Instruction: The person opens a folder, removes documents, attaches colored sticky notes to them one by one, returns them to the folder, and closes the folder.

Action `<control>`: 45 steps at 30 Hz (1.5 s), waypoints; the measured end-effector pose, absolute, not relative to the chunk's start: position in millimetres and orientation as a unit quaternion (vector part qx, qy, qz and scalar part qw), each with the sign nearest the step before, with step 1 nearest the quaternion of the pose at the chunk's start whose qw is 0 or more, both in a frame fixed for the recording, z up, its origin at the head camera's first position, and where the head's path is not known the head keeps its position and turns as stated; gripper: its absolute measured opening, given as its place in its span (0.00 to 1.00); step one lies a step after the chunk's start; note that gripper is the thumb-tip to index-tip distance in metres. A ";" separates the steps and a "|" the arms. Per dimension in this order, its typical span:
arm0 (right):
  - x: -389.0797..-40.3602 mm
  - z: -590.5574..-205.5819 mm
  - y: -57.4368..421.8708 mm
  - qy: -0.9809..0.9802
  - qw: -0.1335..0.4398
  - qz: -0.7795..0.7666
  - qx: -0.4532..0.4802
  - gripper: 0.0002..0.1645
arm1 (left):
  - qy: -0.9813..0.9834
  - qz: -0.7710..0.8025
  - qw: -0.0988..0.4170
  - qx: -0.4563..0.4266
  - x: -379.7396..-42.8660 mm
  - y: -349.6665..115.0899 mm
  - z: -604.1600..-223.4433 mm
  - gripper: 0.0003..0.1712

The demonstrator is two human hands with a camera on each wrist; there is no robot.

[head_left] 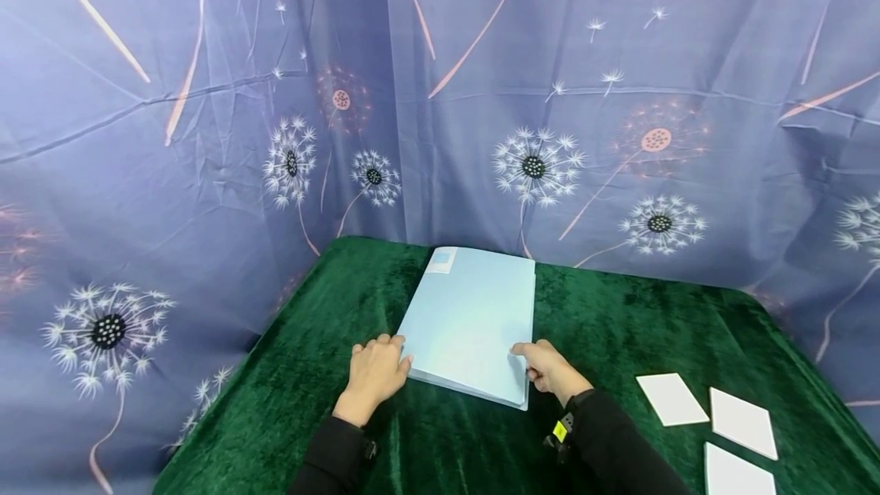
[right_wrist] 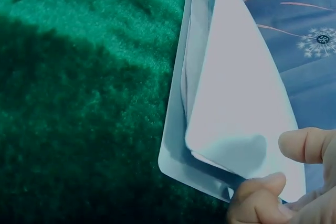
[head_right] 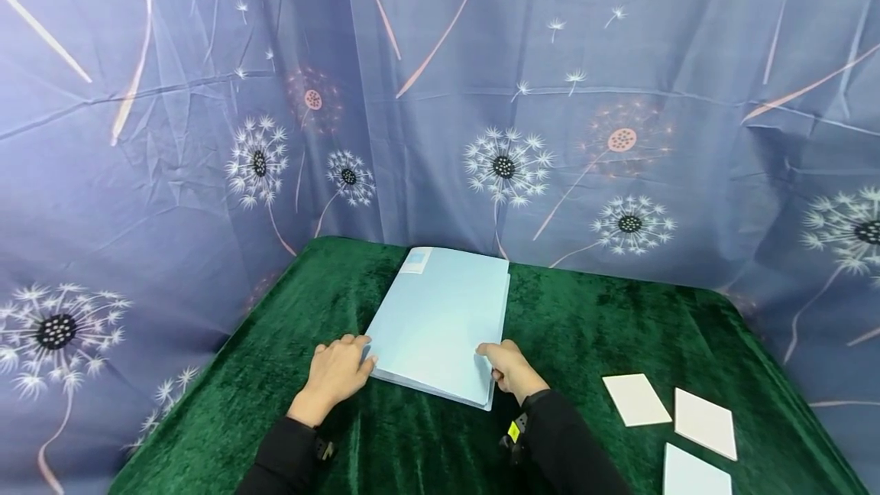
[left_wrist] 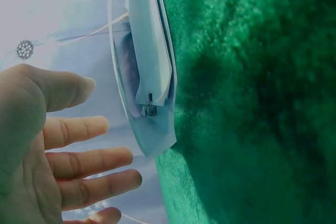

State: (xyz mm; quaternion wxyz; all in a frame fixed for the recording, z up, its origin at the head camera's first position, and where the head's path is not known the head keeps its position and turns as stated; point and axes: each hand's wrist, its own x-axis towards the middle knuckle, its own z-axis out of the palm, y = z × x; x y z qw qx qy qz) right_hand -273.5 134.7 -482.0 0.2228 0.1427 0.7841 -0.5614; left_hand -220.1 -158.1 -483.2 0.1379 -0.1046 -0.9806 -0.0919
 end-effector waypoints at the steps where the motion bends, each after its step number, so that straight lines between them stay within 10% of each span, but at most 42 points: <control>1: -273.9 -483.2 135.1 0.797 0.218 -0.546 0.141 0.34 | -0.980 -0.093 0.138 -0.105 -219.7 -158.2 -482.8 0.20; 6: -271.9 -487.9 139.2 0.850 0.186 -0.475 0.132 0.16 | -0.980 -0.098 0.141 -0.104 -218.4 -158.4 -479.9 0.21; 22: -263.7 -485.6 151.5 0.809 0.156 -0.551 0.136 0.17 | -0.978 -0.108 0.148 -0.100 -220.3 -155.0 -479.4 0.20; 29: -259.2 -494.9 154.7 0.752 0.122 -0.637 0.119 0.39 | -0.973 -0.108 0.171 -0.111 -222.6 -150.9 -474.7 0.18; 45: -240.6 -489.7 189.5 0.658 0.121 -0.740 0.067 0.21 | -0.971 -0.110 0.185 -0.102 -220.3 -136.2 -466.5 0.18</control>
